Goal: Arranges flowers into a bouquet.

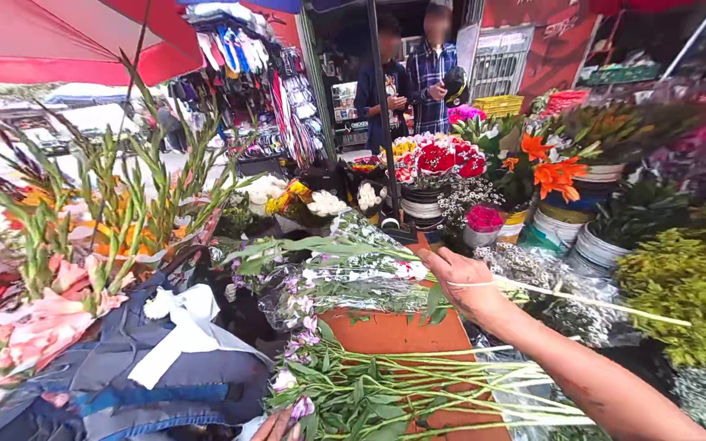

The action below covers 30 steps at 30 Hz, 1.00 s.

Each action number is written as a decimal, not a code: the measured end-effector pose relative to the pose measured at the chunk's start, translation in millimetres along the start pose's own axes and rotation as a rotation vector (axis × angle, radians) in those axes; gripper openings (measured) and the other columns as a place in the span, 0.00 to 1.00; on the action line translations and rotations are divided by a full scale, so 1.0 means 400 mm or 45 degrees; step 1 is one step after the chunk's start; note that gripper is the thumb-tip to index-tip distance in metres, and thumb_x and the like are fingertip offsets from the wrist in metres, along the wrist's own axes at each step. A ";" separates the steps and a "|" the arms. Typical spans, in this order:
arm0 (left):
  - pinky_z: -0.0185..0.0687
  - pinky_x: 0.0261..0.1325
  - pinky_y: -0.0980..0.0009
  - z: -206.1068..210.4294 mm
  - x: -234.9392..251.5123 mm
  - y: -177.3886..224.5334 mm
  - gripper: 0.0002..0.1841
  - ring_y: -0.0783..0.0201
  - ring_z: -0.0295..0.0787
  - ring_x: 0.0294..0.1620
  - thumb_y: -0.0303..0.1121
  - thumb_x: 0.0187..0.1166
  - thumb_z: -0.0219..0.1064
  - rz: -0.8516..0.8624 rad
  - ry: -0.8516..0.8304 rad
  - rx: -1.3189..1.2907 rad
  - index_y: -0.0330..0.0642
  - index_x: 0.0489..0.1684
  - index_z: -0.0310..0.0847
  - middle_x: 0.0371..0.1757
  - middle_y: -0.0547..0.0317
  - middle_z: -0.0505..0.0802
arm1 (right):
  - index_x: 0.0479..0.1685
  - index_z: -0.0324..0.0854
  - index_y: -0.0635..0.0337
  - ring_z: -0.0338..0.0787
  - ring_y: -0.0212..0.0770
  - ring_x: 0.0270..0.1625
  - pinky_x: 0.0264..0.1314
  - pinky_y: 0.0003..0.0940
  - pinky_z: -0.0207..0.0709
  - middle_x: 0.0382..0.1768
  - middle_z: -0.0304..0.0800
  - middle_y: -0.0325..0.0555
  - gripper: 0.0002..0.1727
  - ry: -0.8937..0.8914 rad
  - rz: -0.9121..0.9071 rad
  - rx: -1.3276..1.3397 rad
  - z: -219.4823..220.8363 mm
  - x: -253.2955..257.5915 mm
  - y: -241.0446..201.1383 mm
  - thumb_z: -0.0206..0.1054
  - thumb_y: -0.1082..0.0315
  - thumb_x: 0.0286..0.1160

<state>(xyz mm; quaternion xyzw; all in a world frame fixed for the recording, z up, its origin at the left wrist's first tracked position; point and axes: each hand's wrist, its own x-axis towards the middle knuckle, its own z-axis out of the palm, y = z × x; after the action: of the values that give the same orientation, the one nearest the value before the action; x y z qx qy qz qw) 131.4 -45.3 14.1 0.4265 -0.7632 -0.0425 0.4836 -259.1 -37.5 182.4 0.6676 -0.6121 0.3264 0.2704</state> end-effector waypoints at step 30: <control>0.85 0.35 0.83 0.095 0.009 0.297 0.19 0.81 0.87 0.25 0.22 0.87 0.54 -0.598 -0.492 -1.742 0.50 0.38 0.94 0.35 0.71 0.97 | 0.48 0.81 0.71 0.93 0.67 0.40 0.43 0.62 0.84 0.35 0.89 0.67 0.23 -0.913 0.501 0.483 -0.143 -0.775 -0.270 0.53 0.55 0.92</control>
<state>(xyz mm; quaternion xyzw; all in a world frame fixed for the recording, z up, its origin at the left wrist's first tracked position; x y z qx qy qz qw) 28.9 14.0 53.3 0.1672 -0.5267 -0.6838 0.4766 -169.4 216.0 -14.4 0.6472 -0.7117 0.2262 -0.1530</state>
